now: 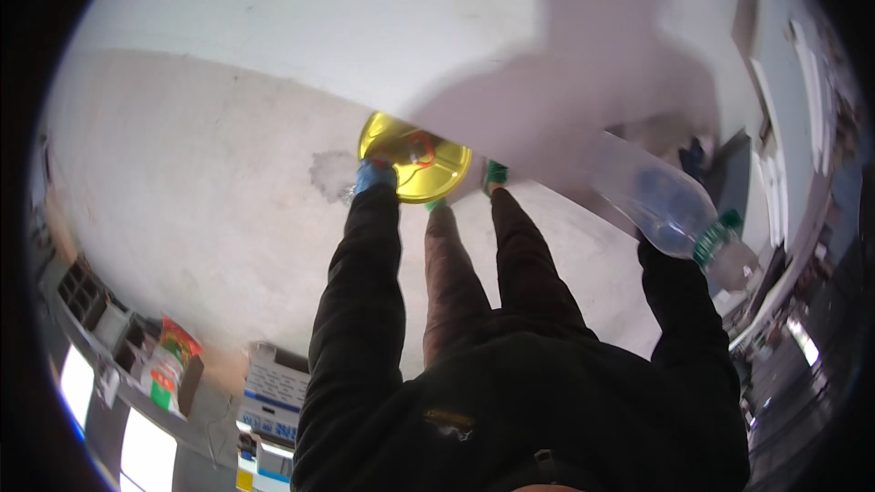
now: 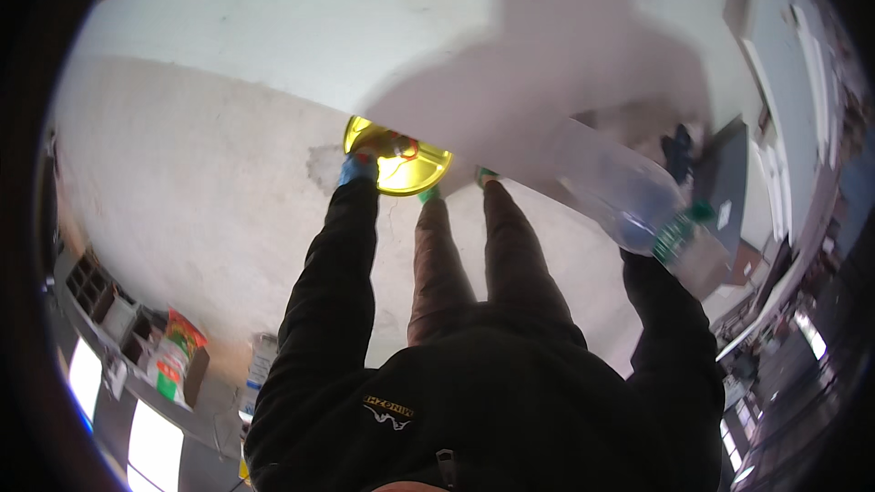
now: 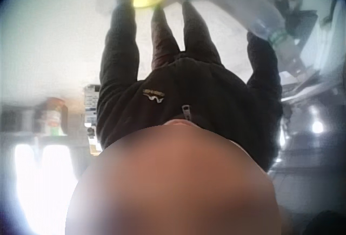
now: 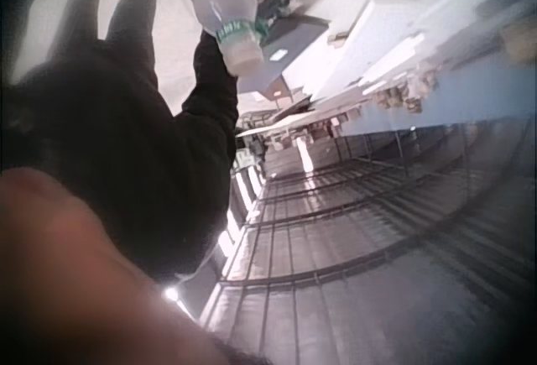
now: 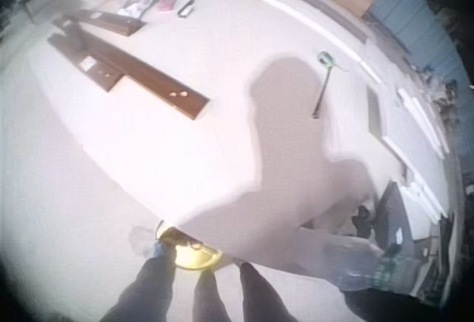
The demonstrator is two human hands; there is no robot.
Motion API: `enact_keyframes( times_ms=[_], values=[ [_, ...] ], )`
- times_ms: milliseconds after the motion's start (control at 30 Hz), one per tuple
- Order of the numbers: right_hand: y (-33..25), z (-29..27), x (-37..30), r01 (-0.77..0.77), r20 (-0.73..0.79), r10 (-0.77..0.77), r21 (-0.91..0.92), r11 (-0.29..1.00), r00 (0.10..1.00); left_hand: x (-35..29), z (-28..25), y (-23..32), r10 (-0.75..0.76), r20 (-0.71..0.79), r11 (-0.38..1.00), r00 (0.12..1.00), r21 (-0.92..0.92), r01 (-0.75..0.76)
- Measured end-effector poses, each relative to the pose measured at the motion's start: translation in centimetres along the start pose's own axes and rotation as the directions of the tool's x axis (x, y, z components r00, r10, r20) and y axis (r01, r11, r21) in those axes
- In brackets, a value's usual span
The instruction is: The person opens a large metal can and pours its contents into a plastic bottle. They then place the bottle on the floor, close the can, and walk to a workbench to place the bottle and a cloth on the surface.
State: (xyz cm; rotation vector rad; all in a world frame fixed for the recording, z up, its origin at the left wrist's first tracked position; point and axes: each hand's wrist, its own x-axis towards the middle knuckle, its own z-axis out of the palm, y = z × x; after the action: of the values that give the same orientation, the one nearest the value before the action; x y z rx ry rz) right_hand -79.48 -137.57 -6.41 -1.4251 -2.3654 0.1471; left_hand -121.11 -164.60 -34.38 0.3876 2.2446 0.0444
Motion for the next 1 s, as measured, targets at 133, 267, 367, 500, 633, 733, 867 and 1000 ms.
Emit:
enact_keyframes(
  times_ms=[133, 267, 367, 500, 633, 733, 867, 1000],
  values=[
    [-0.1, -0.7, 0.7, 0.005, -0.035, -0.003, 0.052, 0.999, 0.999, -2.7, -1.5, 0.9, 0.018, -0.061, 0.996, 0.998, 0.086, -0.013],
    [0.9, -0.9, 1.8, -0.083, 0.012, 0.082, 0.139, 0.987, 0.997, -11.9, -5.3, 5.8, 0.39, -0.581, 0.894, 0.714, 0.053, -0.445],
    [2.3, -0.5, 2.8, 0.021, -0.108, -0.009, 0.117, 0.993, 0.994, -20.6, -8.5, 12.4, 0.653, -0.68, 0.517, 0.333, 0.079, -0.852],
    [4.8, -0.4, 4.3, -0.467, 0.073, 0.461, 0.134, 0.874, 0.884, -28.6, -10.4, 21.0, 0.781, -0.574, 0.257, 0.245, -0.061, -0.964],
    [7.3, -2.0, 4.6, -0.473, 0.436, 0.573, 0.876, -0.095, 0.694, -31.3, -10.2, 25.9, 0.854, -0.343, 0.308, 0.392, -0.276, -0.911],
    [9.2, -4.1, 2.4, -0.184, 0.405, 0.208, 0.738, -0.649, 0.89, -31.8, -8.9, 28.0, 0.804, -0.289, 0.364, 0.52, -0.453, -0.814],
    [9.0, -6.3, -2.3, -0.103, 0.245, 0.38, 0.928, -0.357, 0.892, -32.1, -7.4, 29.4, 0.831, -0.318, 0.263, 0.456, -0.497, -0.827],
    [6.5, -9.7, -4.7, -0.186, 0.126, 0.532, 0.981, 0.061, 0.837, -32.7, -6.9, 29.7, 0.794, -0.216, 0.266, 0.568, -0.717, -0.645]
  ],
)
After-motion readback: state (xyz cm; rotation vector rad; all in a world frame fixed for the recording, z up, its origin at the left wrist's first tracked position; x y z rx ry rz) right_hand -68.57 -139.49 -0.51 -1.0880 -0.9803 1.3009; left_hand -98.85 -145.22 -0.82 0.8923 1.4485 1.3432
